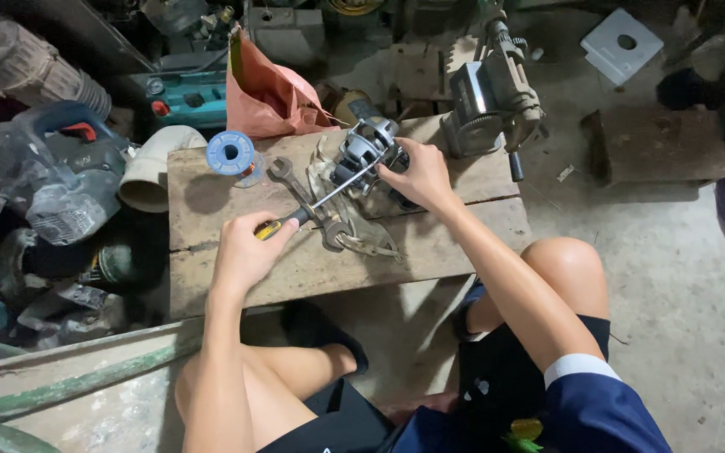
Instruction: The person uses a screwdriver to remove screws from a motor housing before pulling the components apart by hand. They then set the disassembled pieces down on the wooden workbench.
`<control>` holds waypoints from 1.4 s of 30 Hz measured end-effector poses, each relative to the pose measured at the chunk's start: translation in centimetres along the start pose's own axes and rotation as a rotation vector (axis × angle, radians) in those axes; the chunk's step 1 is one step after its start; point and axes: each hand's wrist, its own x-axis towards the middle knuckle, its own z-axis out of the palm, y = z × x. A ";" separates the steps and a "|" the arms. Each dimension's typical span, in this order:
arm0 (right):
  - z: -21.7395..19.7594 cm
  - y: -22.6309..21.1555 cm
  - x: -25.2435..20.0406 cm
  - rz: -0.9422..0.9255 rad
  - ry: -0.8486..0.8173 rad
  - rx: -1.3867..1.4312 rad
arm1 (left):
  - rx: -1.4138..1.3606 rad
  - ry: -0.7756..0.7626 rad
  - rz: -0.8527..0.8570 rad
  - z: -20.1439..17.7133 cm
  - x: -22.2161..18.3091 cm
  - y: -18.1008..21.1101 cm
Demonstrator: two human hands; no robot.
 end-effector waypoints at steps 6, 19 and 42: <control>0.3 0.3 0.0 0.011 -0.013 -0.035 | -0.042 -0.046 -0.131 0.2 -0.2 1.0; 0.6 0.5 -0.1 -0.009 -0.006 -0.090 | 0.001 -0.012 -0.014 0.8 0.1 0.0; 0.5 0.7 -0.1 -0.028 0.007 -0.053 | 0.052 -0.035 -0.055 -0.3 -0.8 -0.1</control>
